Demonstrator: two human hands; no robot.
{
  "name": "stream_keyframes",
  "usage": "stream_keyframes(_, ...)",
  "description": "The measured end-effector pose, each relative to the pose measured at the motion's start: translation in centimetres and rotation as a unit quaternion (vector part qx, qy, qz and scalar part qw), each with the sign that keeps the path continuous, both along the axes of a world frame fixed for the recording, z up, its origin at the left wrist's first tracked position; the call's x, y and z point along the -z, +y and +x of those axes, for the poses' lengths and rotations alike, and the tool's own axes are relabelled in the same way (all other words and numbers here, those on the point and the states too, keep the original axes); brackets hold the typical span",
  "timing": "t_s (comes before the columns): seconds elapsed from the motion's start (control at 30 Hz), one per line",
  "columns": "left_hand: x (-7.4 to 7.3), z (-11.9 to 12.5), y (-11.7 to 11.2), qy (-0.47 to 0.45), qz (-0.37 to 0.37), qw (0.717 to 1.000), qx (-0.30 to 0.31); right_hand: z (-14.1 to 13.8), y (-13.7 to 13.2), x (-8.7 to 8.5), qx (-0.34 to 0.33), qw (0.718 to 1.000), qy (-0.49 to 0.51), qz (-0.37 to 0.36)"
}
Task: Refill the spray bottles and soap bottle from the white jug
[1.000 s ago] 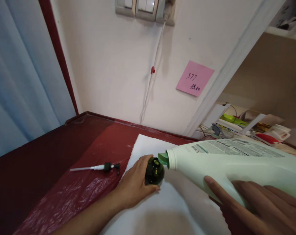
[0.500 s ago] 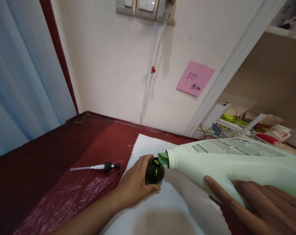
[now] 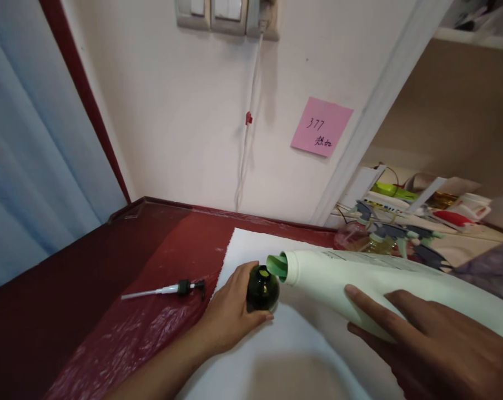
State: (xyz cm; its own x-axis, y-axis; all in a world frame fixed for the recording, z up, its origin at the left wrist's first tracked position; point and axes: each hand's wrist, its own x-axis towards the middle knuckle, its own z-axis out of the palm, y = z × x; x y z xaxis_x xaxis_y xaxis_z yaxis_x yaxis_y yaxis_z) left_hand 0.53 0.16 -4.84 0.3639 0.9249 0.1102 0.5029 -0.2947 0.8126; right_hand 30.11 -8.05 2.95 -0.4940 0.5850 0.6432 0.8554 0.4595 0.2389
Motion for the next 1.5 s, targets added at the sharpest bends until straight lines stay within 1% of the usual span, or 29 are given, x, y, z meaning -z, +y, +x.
stream_keyframes(0.07, 0.2, -0.1, 0.1, -0.001, -0.001, 1.0, 0.001, 0.2, 0.3, -0.1, 0.006, 1.0, -0.011, -0.003)
stream_keyframes(0.13, 0.6, -0.2, 0.2, -0.001, -0.002, 1.0, -0.001, 0.4, 0.8, -0.6, -0.001, 1.0, 0.024, -0.014)
stream_keyframes(0.23, 1.2, -0.3, 0.5, -0.006, 0.002, 1.0, 0.0, 0.8, 1.7, -1.5, -0.007, 0.988, 0.149, -0.048)
stream_keyframes(0.3, 1.6, -0.4, 0.6, -0.009, 0.003, 1.0, 0.0, 0.7, 2.4, -1.9, 0.02, 0.964, 0.261, -0.054)
stream_keyframes(0.37, 1.8, -0.4, 0.6, -0.011, -0.002, 1.0, -0.003, 0.4, 3.5, -1.9, 0.054, 0.924, 0.377, -0.044)
stream_keyframes(0.43, 1.8, -0.5, 0.7, -0.011, -0.009, 1.0, -0.003, -0.1, 5.2, -1.4, 0.06, 0.868, 0.492, -0.03)
stream_keyframes(0.5, 1.8, -0.5, 0.7, -0.012, -0.016, 1.0, -0.003, -0.8, 7.2, -0.5, 0.019, 0.804, 0.595, -0.018)
stream_keyframes(0.57, 1.8, -0.6, 0.8, -0.014, -0.017, 1.0, -0.002, -1.5, 9.4, 0.7, -0.024, 0.747, 0.665, -0.015)
stream_keyframes(0.6, 1.7, -0.6, 0.8, -0.016, -0.017, 1.0, -0.003, -1.9, 10.3, 1.4, -0.037, 0.727, 0.685, -0.017)
stream_keyframes(0.67, 1.7, -0.6, 0.9, -0.015, -0.019, 1.0, -0.01, -2.7, 11.9, 2.8, -0.042, 0.71, 0.703, -0.02)
stream_keyframes(0.73, 1.6, -0.5, 1.0, -0.015, -0.022, 0.999, -0.017, -3.4, 12.9, 4.1, -0.036, 0.706, 0.706, -0.027)
stream_keyframes(0.8, 1.6, -0.5, 1.1, -0.015, -0.024, 0.999, -0.02, -4.0, 13.2, 5.1, -0.033, 0.71, 0.702, -0.036)
stream_keyframes(0.87, 1.7, -0.5, 1.1, -0.015, -0.025, 0.999, -0.018, -4.3, 13.2, 5.7, -0.033, 0.723, 0.689, -0.049)
stream_keyframes(0.93, 1.7, -0.5, 1.2, -0.013, -0.027, 0.999, -0.014, -4.2, 13.1, 5.9, -0.033, 0.737, 0.672, -0.064)
stream_keyframes(1.07, 1.7, -0.6, 1.3, -0.029, -0.03, 0.999, -0.01, -3.5, 12.5, 5.7, -0.032, 0.763, 0.638, -0.092)
stream_keyframes(1.17, 1.2, -0.6, 1.6, -0.045, -0.042, 0.998, -0.026, -2.8, 11.7, 5.5, -0.015, 0.776, 0.627, -0.069)
stream_keyframes(1.27, 0.5, -0.4, 1.9, -0.085, -0.059, 0.994, -0.04, -2.6, 10.3, 4.8, 0.002, 0.774, 0.634, -0.001)
stream_keyframes(1.33, 0.0, -0.2, 2.1, -0.112, -0.077, 0.989, -0.056, -2.7, 9.1, 4.0, -0.005, 0.771, 0.637, 0.032)
stream_keyframes(1.43, -0.7, 0.1, 2.5, -0.134, -0.103, 0.982, -0.084, -3.5, 7.6, 3.3, -0.042, 0.772, 0.633, 0.032)
stream_keyframes(1.5, -1.1, 0.3, 2.7, -0.139, -0.116, 0.981, -0.076, -4.1, 6.9, 3.3, -0.065, 0.774, 0.629, 0.012)
